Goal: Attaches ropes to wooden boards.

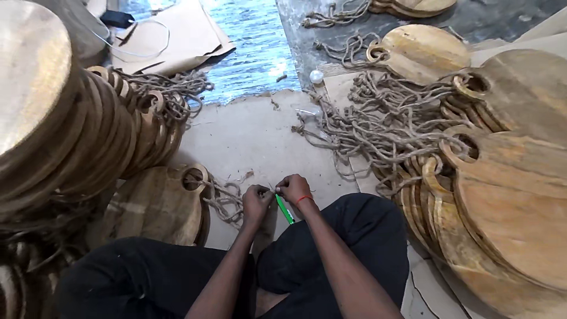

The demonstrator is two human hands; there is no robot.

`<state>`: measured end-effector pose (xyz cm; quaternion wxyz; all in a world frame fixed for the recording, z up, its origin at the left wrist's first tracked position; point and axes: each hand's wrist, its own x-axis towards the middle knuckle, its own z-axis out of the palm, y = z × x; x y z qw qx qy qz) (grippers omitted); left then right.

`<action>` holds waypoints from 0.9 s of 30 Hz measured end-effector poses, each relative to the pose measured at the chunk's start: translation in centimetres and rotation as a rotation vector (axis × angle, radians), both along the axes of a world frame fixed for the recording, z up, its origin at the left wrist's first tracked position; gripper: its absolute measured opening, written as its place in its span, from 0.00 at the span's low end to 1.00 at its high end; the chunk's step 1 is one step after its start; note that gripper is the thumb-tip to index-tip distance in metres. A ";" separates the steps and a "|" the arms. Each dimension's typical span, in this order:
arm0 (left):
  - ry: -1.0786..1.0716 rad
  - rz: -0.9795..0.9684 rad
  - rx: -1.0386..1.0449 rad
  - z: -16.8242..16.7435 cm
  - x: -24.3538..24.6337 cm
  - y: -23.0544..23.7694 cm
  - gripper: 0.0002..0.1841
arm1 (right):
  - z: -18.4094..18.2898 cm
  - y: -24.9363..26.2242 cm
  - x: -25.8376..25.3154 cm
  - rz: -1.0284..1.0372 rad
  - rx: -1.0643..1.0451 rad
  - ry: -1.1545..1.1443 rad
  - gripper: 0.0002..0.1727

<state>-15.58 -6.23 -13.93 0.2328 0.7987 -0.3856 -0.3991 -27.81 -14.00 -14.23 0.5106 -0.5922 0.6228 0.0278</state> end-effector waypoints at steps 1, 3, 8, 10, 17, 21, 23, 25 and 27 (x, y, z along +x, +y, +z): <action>0.001 0.020 -0.011 0.1 -0.1 0.0 0.09 | 0.1 0.1 0.1 -0.021 -0.031 -0.012 0.07; 0.008 0.005 -0.016 -0.5 0.0 0.0 0.09 | -0.3 -0.3 0.1 -0.012 0.017 0.020 0.07; -0.020 -0.051 -0.023 -0.8 0.5 -0.4 0.09 | 0.5 -0.3 0.4 0.020 0.002 0.051 0.08; -0.061 -0.033 -0.016 -1.1 0.7 -0.8 0.10 | 0.8 0.1 0.7 -0.026 -0.088 0.035 0.08; 0.203 0.062 -0.054 -0.6 3.6 -0.5 0.09 | 1.5 1.2 -1.0 -0.139 -0.132 -0.116 0.11; 0.512 0.149 -0.197 3.4 6.1 -0.8 0.19 | 1.3 0.2 -0.4 -0.415 0.046 -0.587 0.15; 0.587 0.150 -0.306 5.4 7.4 -0.5 0.20 | 2.8 1.0 0.0 -0.627 0.220 -0.846 0.13; 0.648 0.149 -0.401 6.4 8.7 0.1 0.19 | 4.0 2.8 0.0 -0.646 0.344 -0.969 0.14; 0.581 0.132 -0.400 7.6 9.5 1.5 0.17 | 4.1 4.7 0.6 -0.528 0.315 -0.909 0.17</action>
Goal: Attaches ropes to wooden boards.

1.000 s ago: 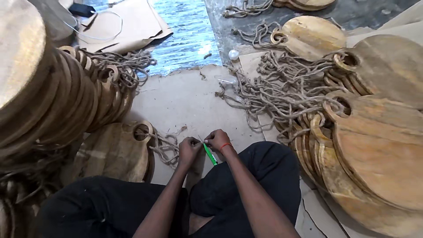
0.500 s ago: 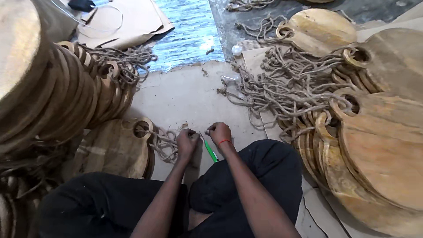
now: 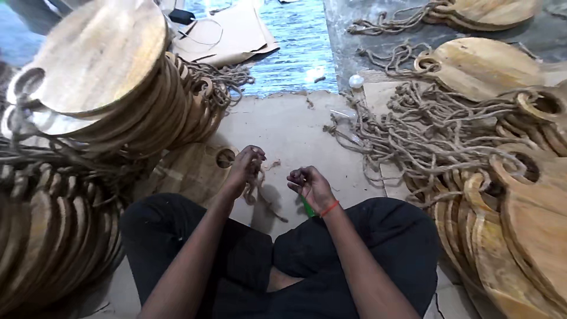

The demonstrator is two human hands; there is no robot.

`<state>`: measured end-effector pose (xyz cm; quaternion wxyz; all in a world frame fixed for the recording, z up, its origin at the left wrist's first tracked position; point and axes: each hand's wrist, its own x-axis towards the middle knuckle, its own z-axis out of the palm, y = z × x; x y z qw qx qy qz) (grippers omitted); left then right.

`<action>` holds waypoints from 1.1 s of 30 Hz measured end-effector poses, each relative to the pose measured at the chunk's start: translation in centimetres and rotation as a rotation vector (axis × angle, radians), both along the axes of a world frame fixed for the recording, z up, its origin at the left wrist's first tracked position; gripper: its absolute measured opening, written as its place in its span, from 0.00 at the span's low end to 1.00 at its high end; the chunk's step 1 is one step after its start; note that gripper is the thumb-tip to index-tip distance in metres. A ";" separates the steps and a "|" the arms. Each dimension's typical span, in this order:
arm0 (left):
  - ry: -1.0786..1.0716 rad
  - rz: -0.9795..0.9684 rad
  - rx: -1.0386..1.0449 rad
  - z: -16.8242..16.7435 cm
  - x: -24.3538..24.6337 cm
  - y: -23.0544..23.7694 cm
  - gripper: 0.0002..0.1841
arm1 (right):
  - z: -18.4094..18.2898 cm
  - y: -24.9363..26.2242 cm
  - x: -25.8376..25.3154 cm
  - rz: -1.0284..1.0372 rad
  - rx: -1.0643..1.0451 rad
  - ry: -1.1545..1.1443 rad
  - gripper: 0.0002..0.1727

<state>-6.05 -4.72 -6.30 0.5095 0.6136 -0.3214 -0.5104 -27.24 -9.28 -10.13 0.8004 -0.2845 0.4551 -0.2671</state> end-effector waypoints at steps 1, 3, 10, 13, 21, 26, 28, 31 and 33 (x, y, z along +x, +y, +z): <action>-0.069 -0.009 0.021 0.6 0.2 0.9 0.15 | 0.0 1.0 0.6 0.087 -0.102 0.129 0.21; -0.320 -0.087 0.074 1.0 0.4 2.2 0.11 | -0.1 2.6 1.9 0.374 -0.394 0.514 0.23; -0.768 -0.725 0.299 -2.5 -0.5 2.8 0.19 | -1.7 4.8 4.7 1.047 -0.602 0.963 0.16; -0.711 -0.785 0.333 -2.8 -1.6 1.9 0.22 | -1.1 2.3 2.8 0.879 -0.616 0.797 0.14; -0.548 -0.370 0.251 -4.7 -6.4 -1.0 0.16 | 0.7 -2.2 -2.5 0.455 -0.639 0.695 0.10; -0.612 -0.323 0.327 -6.7 -8.1 -0.9 0.17 | -1.1 -3.2 -2.2 0.463 -0.569 0.779 0.08; -0.663 -0.310 0.361 -6.9 -8.4 -0.9 0.17 | -2.8 -4.2 -1.5 0.520 -0.508 0.819 0.09; -0.733 -0.293 0.371 -7.3 -8.8 -1.4 0.16 | -4.0 -5.4 -1.3 0.537 -0.450 0.824 0.10; -0.781 -0.276 0.321 -8.2 -9.1 -1.3 0.15 | -4.3 -5.5 -1.4 0.526 -0.424 0.824 0.09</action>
